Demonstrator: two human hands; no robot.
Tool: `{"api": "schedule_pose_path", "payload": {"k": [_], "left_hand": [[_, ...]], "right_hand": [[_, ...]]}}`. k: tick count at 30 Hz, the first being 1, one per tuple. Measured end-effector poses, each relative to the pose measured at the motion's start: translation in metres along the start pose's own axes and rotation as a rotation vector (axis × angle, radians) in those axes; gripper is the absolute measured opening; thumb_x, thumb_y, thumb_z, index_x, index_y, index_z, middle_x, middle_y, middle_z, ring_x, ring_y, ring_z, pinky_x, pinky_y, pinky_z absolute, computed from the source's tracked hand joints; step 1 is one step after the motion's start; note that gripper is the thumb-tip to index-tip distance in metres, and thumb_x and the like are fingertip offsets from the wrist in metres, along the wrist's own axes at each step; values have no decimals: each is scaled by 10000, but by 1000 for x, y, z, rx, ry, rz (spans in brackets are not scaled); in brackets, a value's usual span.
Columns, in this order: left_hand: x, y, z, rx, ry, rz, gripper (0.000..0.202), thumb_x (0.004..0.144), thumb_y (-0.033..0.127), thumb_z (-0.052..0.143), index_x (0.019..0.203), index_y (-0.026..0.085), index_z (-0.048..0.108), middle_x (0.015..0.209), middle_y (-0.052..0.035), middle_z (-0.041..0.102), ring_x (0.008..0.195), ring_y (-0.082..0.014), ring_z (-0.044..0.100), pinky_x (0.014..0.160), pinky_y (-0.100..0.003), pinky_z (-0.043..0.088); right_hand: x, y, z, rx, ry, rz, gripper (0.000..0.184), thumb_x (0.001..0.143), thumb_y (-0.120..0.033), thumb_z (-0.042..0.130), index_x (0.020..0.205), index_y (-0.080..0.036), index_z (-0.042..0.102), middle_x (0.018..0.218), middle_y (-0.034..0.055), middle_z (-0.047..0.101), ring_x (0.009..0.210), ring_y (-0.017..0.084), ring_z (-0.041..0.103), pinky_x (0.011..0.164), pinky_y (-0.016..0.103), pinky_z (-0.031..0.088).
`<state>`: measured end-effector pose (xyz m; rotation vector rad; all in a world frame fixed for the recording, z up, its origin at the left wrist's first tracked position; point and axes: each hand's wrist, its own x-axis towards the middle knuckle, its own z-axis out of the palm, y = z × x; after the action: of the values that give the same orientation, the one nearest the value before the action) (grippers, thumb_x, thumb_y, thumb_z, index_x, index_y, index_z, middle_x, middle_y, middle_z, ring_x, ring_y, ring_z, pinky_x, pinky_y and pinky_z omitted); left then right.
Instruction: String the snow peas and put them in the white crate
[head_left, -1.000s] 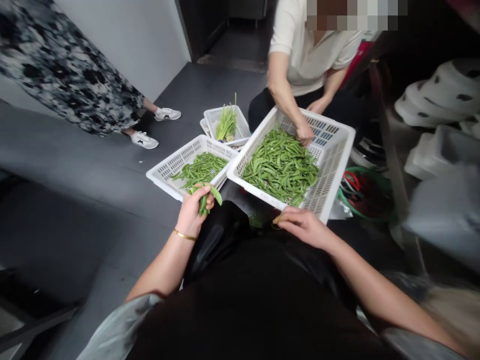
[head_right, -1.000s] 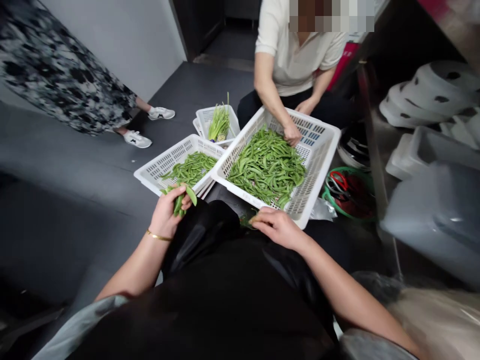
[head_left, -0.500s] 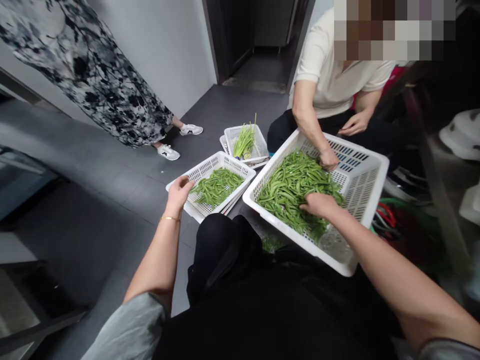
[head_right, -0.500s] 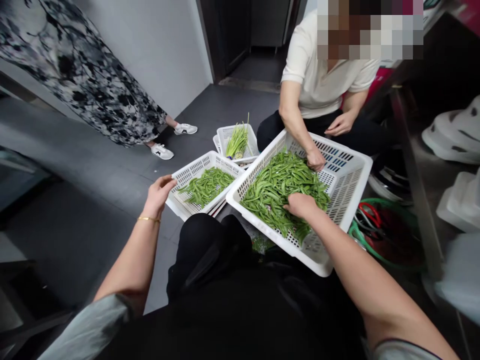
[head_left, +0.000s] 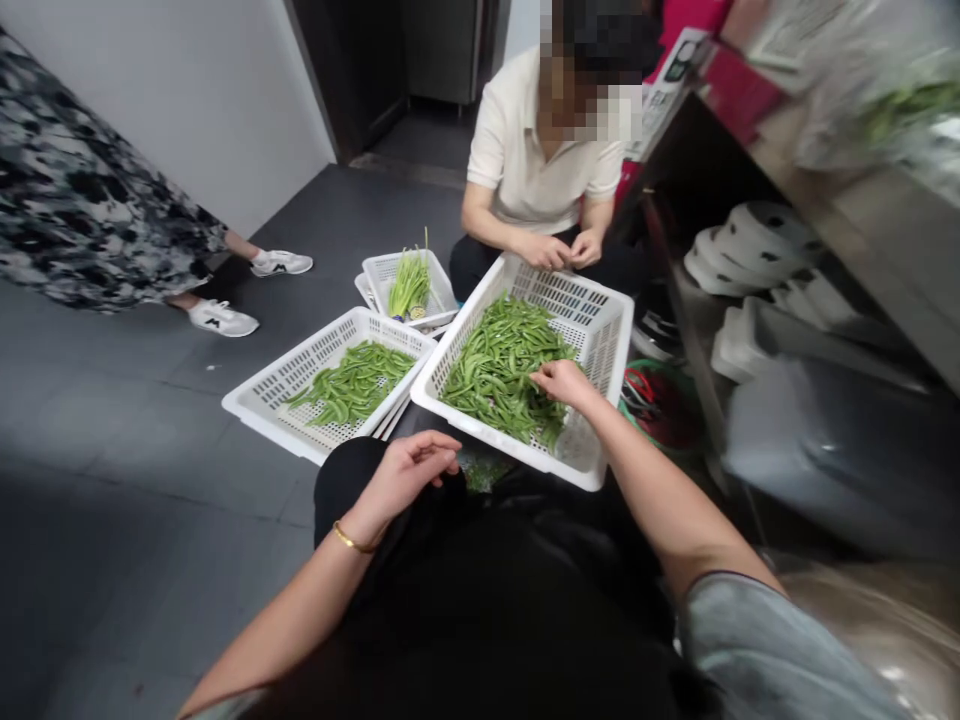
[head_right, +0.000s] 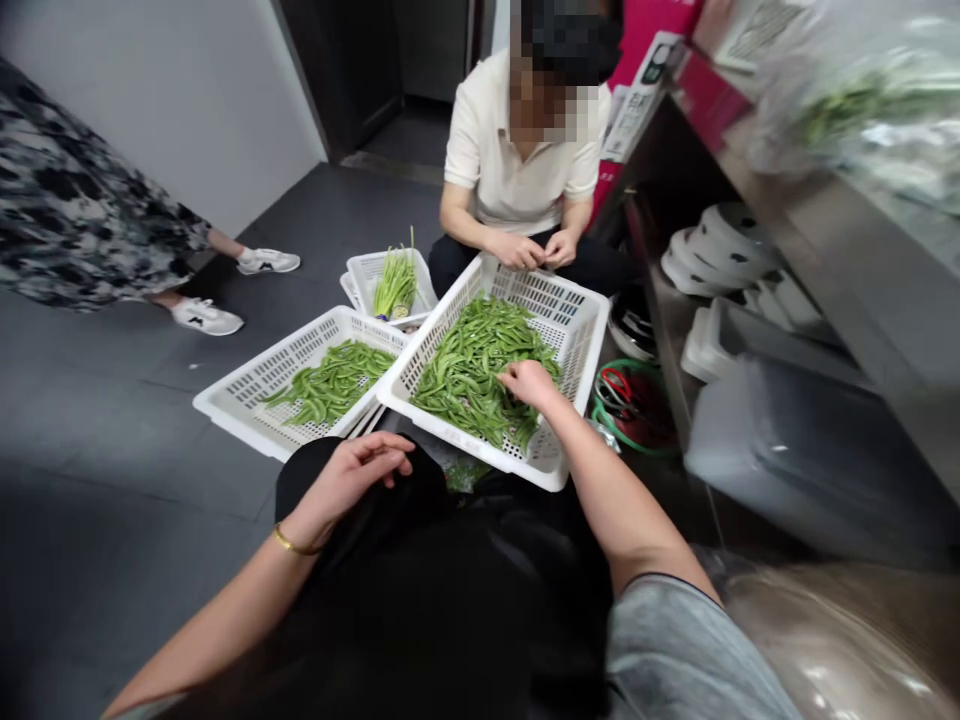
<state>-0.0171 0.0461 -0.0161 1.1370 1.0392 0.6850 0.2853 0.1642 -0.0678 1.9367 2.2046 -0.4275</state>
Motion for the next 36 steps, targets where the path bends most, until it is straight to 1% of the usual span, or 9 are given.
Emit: {"api": "schedule_pose_path", "payload": {"k": [4, 8, 10, 12, 15, 19, 23, 32, 36], "left_hand": [[12, 2, 29, -5, -85, -7, 313, 745, 373, 667, 909, 106, 658, 697, -55, 660, 616, -121, 587, 508, -198, 446], [11, 3, 40, -95, 21, -36, 371, 714, 406, 693, 914, 93, 675, 720, -61, 655, 564, -99, 570, 418, -165, 398], [9, 1, 43, -195, 58, -73, 401, 711, 441, 688, 901, 88, 678, 709, -63, 655, 515, -88, 552, 387, -166, 391], [6, -3, 45, -301, 79, -108, 393, 702, 454, 694, 819, 80, 674, 662, -62, 650, 477, -84, 540, 383, -175, 409], [0, -10, 44, -423, 78, -157, 330, 667, 389, 742, 713, 77, 648, 597, -57, 642, 457, -86, 545, 424, -191, 457], [-13, -14, 36, -502, 47, -151, 287, 690, 322, 732, 812, 71, 666, 570, -50, 638, 485, -101, 577, 492, -207, 495], [-24, -9, 31, -498, 27, -143, 283, 733, 327, 698, 864, 79, 665, 570, -42, 631, 489, -100, 574, 496, -206, 489], [-40, -16, 38, -513, -8, -130, 361, 694, 383, 724, 856, 68, 652, 608, -56, 635, 508, -120, 596, 512, -241, 510], [-44, -27, 40, -660, 23, -48, 425, 666, 435, 734, 848, 62, 640, 604, -63, 624, 518, -130, 606, 518, -251, 515]], "right_hand": [[-20, -7, -11, 89, 95, 44, 438, 958, -345, 352, 760, -118, 670, 585, 58, 671, 556, 123, 618, 593, 194, 416], [-59, -42, -19, 126, 233, -41, 401, 962, -368, 353, 820, -130, 642, 740, 75, 688, 643, 132, 615, 600, 207, 394], [-86, -68, -15, 109, 321, -169, 355, 945, -393, 398, 858, -139, 631, 841, 92, 676, 714, 150, 608, 599, 222, 378], [-112, -93, -7, 32, 479, -471, 340, 950, -343, 396, 790, -141, 618, 746, 82, 638, 658, 149, 582, 563, 238, 357], [-137, -113, 3, 6, 633, -708, 305, 955, -290, 395, 791, -148, 609, 655, 45, 583, 606, 141, 555, 558, 247, 365], [-151, -108, 0, 252, 533, -704, 257, 936, -349, 446, 932, -150, 609, 777, 51, 612, 681, 131, 579, 599, 224, 417], [-157, -100, -6, 445, 381, -703, 204, 929, -296, 461, 884, -167, 612, 801, 49, 613, 716, 126, 578, 644, 221, 442], [-164, -117, -8, 654, 280, -741, 148, 906, -205, 464, 817, -186, 580, 754, 33, 588, 699, 139, 576, 651, 254, 467], [-166, -118, -1, 662, 283, -797, 155, 888, -191, 507, 1024, -227, 571, 875, 50, 630, 780, 156, 619, 698, 259, 496]]}}
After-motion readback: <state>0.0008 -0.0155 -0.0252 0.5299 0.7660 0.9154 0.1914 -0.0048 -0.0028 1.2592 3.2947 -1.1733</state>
